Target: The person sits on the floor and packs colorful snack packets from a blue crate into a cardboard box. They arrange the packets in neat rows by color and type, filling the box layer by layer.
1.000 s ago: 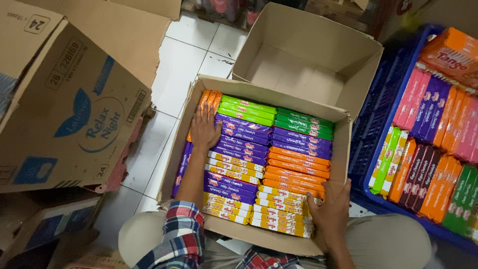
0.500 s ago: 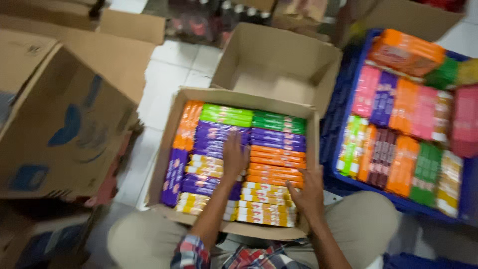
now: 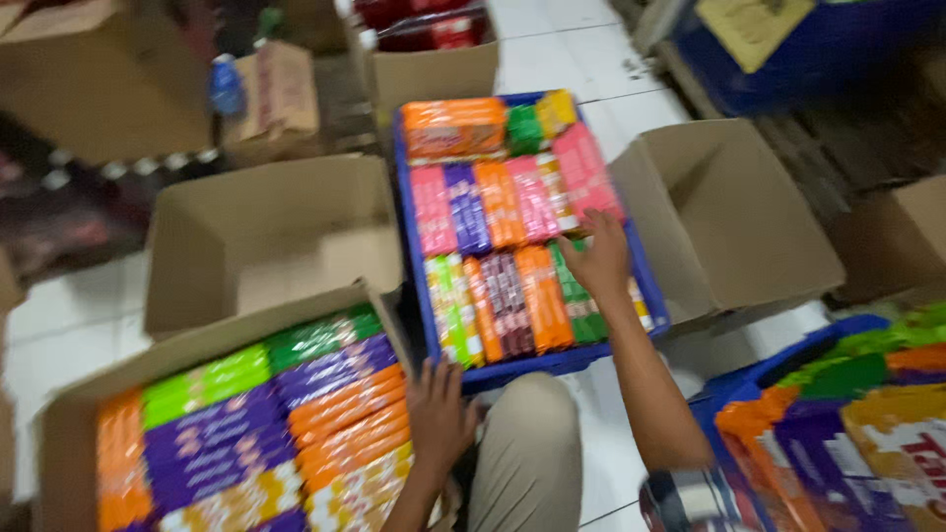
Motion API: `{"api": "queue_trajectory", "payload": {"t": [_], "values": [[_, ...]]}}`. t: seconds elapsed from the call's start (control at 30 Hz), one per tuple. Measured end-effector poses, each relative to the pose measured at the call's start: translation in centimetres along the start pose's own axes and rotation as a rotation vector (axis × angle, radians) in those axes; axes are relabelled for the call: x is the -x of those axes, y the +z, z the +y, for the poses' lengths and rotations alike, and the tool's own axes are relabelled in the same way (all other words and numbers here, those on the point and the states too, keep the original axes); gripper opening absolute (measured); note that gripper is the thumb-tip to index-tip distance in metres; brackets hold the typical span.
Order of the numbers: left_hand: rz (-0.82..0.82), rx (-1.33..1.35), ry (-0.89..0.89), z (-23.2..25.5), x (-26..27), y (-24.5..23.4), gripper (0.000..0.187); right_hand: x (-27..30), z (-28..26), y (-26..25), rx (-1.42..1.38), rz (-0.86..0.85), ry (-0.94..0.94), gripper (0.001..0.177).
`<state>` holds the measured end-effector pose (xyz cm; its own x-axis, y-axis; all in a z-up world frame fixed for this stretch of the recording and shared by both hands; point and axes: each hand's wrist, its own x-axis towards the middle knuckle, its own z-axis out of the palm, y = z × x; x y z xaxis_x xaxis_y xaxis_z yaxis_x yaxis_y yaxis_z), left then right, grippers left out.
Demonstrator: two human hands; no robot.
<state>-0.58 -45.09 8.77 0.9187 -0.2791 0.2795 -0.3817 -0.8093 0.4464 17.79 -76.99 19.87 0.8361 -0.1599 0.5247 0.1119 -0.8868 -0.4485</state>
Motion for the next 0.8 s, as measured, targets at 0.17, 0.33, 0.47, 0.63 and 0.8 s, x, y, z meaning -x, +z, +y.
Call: {"api": "queue_trajectory", "payload": {"t": [0.17, 0.33, 0.47, 0.63, 0.8], "values": [[-0.026, -0.241, -0.050, 0.9, 0.2, -0.5, 0.084, -7.5, 3.4, 3.9, 0.548, -0.382, 0.182, 0.083], [-0.032, -0.364, -0.071, -0.7, 1.0, 2.2, 0.095, -10.1, 3.0, 6.7, 0.683, -0.534, 0.310, 0.097], [-0.024, -0.307, -0.070, -0.7, 0.9, 2.2, 0.105, -11.3, 4.3, 6.3, 0.607, -0.526, 0.357, 0.103], [-0.066, -0.252, -0.049, 0.4, -0.2, 0.5, 0.101, -11.6, 5.0, 0.4, 0.240, -0.432, 0.491, 0.101], [-0.057, -0.153, -0.057, 1.3, -0.8, -0.8, 0.093, -5.6, 3.4, -2.9, -0.496, -0.259, 0.527, 0.084]]}}
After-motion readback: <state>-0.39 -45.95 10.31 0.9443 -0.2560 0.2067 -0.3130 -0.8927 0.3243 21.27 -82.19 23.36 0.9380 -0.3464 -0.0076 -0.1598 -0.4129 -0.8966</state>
